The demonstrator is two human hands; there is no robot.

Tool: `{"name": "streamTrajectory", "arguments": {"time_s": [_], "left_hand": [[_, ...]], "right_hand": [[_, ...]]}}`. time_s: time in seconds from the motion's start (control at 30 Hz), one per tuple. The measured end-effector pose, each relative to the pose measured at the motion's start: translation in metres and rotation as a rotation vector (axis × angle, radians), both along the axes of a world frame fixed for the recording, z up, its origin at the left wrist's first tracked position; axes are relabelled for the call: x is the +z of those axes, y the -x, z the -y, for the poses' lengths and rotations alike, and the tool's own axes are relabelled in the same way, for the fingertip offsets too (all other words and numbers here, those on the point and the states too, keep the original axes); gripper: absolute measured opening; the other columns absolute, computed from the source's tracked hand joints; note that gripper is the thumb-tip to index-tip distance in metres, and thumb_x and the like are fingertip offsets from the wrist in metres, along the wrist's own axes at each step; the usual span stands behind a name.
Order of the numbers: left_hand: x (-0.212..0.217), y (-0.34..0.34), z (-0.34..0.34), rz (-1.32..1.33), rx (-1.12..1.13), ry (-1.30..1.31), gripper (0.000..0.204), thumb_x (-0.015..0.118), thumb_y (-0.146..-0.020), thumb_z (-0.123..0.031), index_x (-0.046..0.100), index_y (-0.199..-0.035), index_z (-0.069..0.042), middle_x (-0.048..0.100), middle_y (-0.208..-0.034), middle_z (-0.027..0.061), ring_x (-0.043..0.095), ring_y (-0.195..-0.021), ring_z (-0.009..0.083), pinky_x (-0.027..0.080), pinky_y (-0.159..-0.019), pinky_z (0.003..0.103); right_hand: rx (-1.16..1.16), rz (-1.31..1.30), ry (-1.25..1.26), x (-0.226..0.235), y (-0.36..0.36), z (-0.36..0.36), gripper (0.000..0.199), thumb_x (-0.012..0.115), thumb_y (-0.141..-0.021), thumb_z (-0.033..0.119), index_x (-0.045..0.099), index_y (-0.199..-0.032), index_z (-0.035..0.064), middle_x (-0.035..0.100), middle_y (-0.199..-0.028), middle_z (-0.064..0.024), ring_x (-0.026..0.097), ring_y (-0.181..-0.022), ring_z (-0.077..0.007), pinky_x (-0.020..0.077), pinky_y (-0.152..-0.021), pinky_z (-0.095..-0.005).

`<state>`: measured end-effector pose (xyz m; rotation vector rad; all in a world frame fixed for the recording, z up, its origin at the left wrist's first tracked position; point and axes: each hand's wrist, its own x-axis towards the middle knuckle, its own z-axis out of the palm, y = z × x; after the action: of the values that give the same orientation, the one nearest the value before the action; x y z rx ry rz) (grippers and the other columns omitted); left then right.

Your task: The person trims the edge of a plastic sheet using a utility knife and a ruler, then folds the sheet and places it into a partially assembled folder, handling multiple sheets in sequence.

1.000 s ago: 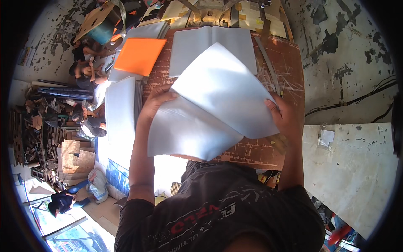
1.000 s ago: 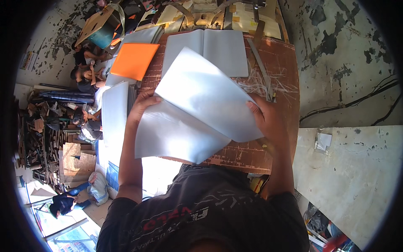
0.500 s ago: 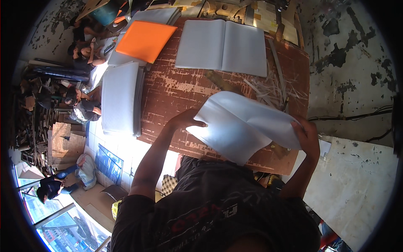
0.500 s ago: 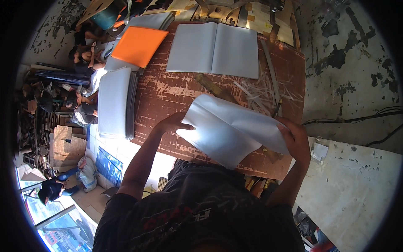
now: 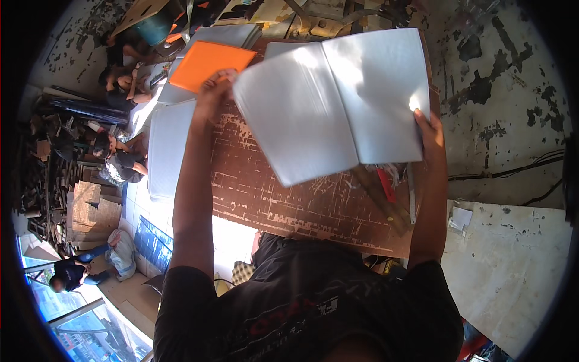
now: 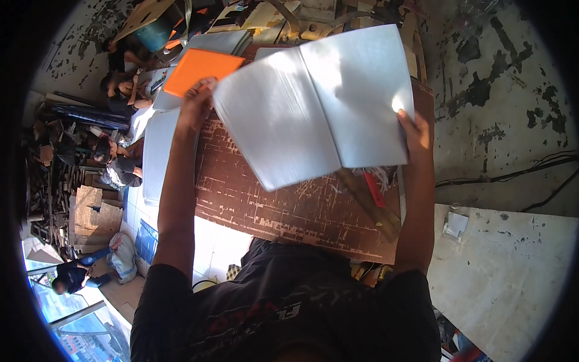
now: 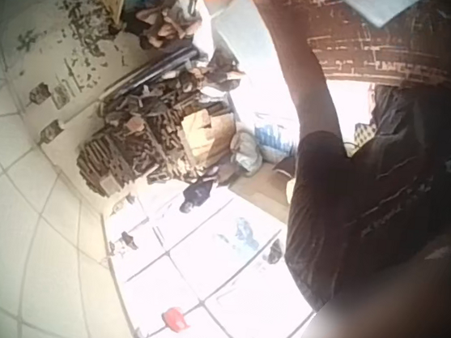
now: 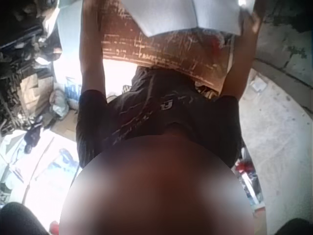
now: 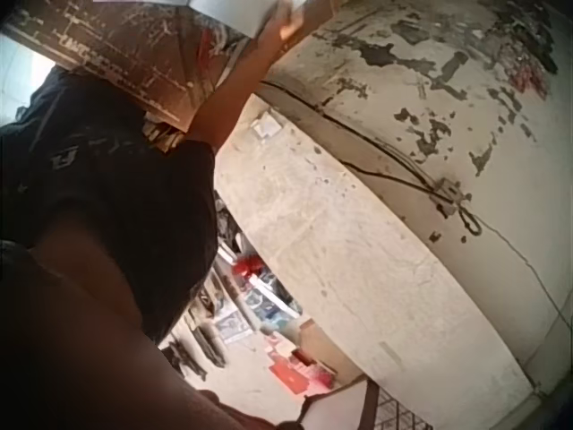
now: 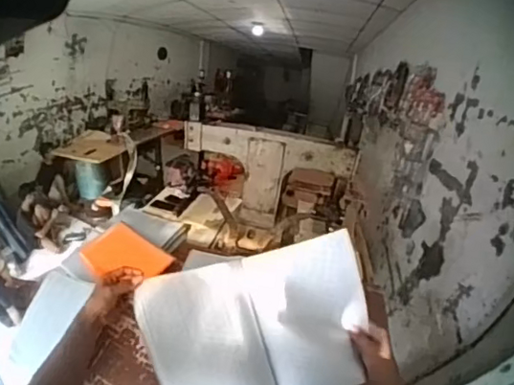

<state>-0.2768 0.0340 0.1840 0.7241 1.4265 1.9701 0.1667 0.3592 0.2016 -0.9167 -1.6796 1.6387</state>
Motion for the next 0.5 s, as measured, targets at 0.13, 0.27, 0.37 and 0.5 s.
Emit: {"name": "streamTrajectory", "arguments": {"time_s": [0.13,0.27,0.37,0.5], "left_hand": [[0.034,0.029,-0.01,0.218,0.275,-0.449,0.029,0.058,-0.103,-0.016,0.055,-0.13,-0.005,0.066,-0.127,0.0091,0.065,-0.116,0.0184,0.051,-0.094,0.029],[0.002,-0.01,-0.047,0.189,0.341,-0.234,0.033,0.051,-0.104,-0.012,0.048,-0.137,-0.007,0.059,-0.14,0.0152,0.058,-0.13,0.028,0.045,-0.108,0.04],[-0.048,-0.056,-0.047,0.15,0.29,-0.008,0.027,0.059,-0.1,-0.008,0.058,-0.126,0.001,0.072,-0.117,0.0153,0.069,-0.107,0.0235,0.054,-0.094,0.034],[-0.104,-0.089,-0.02,0.017,0.177,0.177,0.027,0.062,-0.099,-0.007,0.063,-0.125,-0.002,0.075,-0.11,0.0093,0.07,-0.102,0.0177,0.054,-0.089,0.029]], "right_hand": [[-0.011,-0.201,0.052,-0.048,0.077,-0.026,0.038,0.065,-0.101,0.028,0.065,-0.125,-0.0006,0.07,-0.112,-0.006,0.065,-0.095,-0.0125,0.0527,-0.083,-0.0282],[-0.154,0.078,-0.1,-0.131,0.109,-0.095,0.039,0.067,-0.098,0.028,0.066,-0.124,-0.0005,0.073,-0.11,-0.0118,0.067,-0.098,-0.0197,0.051,-0.083,-0.0364],[-0.163,0.25,-0.147,-0.166,0.129,-0.102,0.041,0.065,-0.1,0.029,0.063,-0.128,-0.0015,0.071,-0.111,-0.011,0.064,-0.098,-0.0201,0.0488,-0.09,-0.0356],[-0.14,0.325,-0.228,-0.177,0.161,-0.096,0.038,0.067,-0.098,0.029,0.067,-0.122,-0.0004,0.074,-0.106,-0.0181,0.07,-0.097,-0.0291,0.0517,-0.085,-0.0397]]}}
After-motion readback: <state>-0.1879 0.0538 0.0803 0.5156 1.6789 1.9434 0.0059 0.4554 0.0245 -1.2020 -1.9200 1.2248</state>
